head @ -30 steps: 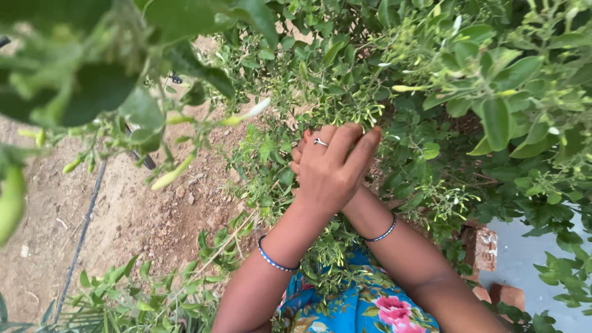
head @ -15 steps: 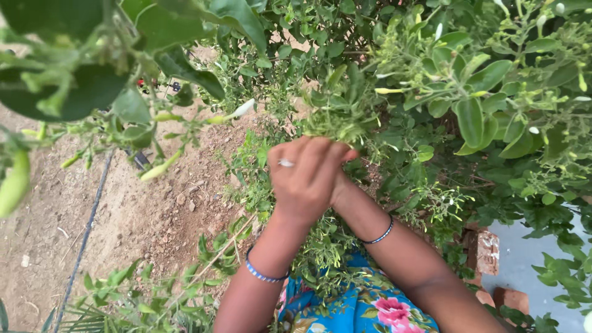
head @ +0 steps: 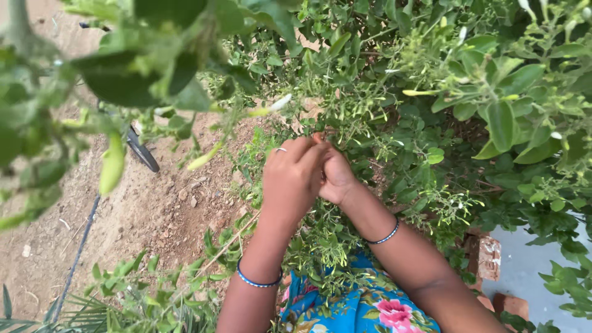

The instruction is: The person harvests small white flowers from a bush by hand, collecting them into their palm and then placing them onto a large green leaf.

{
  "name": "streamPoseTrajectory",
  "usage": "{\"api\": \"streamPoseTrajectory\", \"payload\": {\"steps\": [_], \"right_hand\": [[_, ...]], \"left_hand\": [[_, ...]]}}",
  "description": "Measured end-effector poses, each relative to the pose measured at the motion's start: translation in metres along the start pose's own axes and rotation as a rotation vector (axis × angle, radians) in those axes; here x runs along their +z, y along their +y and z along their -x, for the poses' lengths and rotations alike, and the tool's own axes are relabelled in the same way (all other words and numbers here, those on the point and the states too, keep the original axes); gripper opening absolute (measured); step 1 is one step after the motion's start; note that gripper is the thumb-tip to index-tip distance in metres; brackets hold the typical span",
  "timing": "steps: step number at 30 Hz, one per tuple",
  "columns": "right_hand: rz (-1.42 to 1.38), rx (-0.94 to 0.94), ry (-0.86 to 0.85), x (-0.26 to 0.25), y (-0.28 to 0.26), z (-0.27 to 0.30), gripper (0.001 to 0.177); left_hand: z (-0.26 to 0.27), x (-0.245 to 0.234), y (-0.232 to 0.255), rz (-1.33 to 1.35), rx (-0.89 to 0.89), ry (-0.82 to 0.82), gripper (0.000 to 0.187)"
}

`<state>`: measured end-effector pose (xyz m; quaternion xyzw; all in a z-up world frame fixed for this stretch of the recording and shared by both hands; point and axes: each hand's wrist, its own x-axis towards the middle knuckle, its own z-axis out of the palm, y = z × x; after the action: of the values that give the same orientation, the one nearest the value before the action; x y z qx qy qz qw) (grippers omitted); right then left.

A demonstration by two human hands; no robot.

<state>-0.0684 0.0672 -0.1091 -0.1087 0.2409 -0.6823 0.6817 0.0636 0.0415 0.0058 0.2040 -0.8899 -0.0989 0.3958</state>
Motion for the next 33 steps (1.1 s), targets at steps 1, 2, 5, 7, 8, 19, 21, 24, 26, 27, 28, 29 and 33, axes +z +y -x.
{"api": "streamPoseTrajectory", "payload": {"steps": [1, 2, 5, 7, 8, 19, 21, 24, 26, 27, 28, 29, 33], "right_hand": [[-0.075, 0.033, 0.068, 0.006, -0.001, 0.002, 0.039], [-0.150, 0.065, 0.136, 0.010, -0.001, 0.004, 0.035], [-0.208, -0.199, -0.058, 0.010, 0.006, 0.008, 0.041], [-0.163, -0.099, -0.135, -0.001, 0.003, 0.001, 0.043], [-0.119, 0.001, -0.213, -0.007, 0.003, -0.003, 0.046], [-0.147, 0.036, -0.214, -0.033, 0.009, -0.009, 0.047], [-0.137, 0.036, -0.232, -0.036, 0.015, -0.010, 0.044], [-1.186, -0.190, -0.334, -0.029, 0.024, -0.008, 0.037], [-0.149, -0.082, 0.164, -0.022, 0.015, -0.003, 0.033], [-0.148, -0.078, 0.164, -0.019, 0.015, -0.003, 0.033], [-0.093, -0.092, 0.026, -0.019, 0.014, -0.003, 0.034], [-0.040, -0.107, -0.111, -0.021, 0.015, -0.005, 0.035], [-0.008, -0.154, -0.111, -0.038, 0.023, -0.018, 0.034]], "left_hand": [[-0.003, 0.002, 0.007, 0.003, 0.003, -0.001, 0.021], [-0.007, 0.006, 0.014, 0.083, 0.076, 0.008, 0.017], [-0.025, 0.023, 0.038, 0.115, 0.222, 0.040, 0.025], [-0.036, 0.034, 0.052, 0.066, 0.293, 0.063, 0.033], [-0.039, 0.040, 0.058, 0.036, 0.281, 0.052, 0.036], [-0.033, 0.045, 0.054, 0.070, 0.297, 0.104, 0.015], [-0.029, 0.029, 0.046, 0.466, 0.223, 0.189, 0.023], [-0.015, 0.017, 0.043, 0.742, -0.128, 0.182, 0.018], [-0.014, 0.021, 0.031, 1.037, -0.386, 0.071, 0.018], [-0.013, 0.025, 0.024, 1.328, -0.644, -0.054, 0.020], [-0.010, 0.031, 0.018, 1.329, -0.646, -0.051, 0.020], [-0.008, 0.039, 0.012, 1.399, -0.682, -0.123, 0.023], [-0.004, 0.070, 0.014, 0.875, -0.471, -0.091, 0.025]]}}
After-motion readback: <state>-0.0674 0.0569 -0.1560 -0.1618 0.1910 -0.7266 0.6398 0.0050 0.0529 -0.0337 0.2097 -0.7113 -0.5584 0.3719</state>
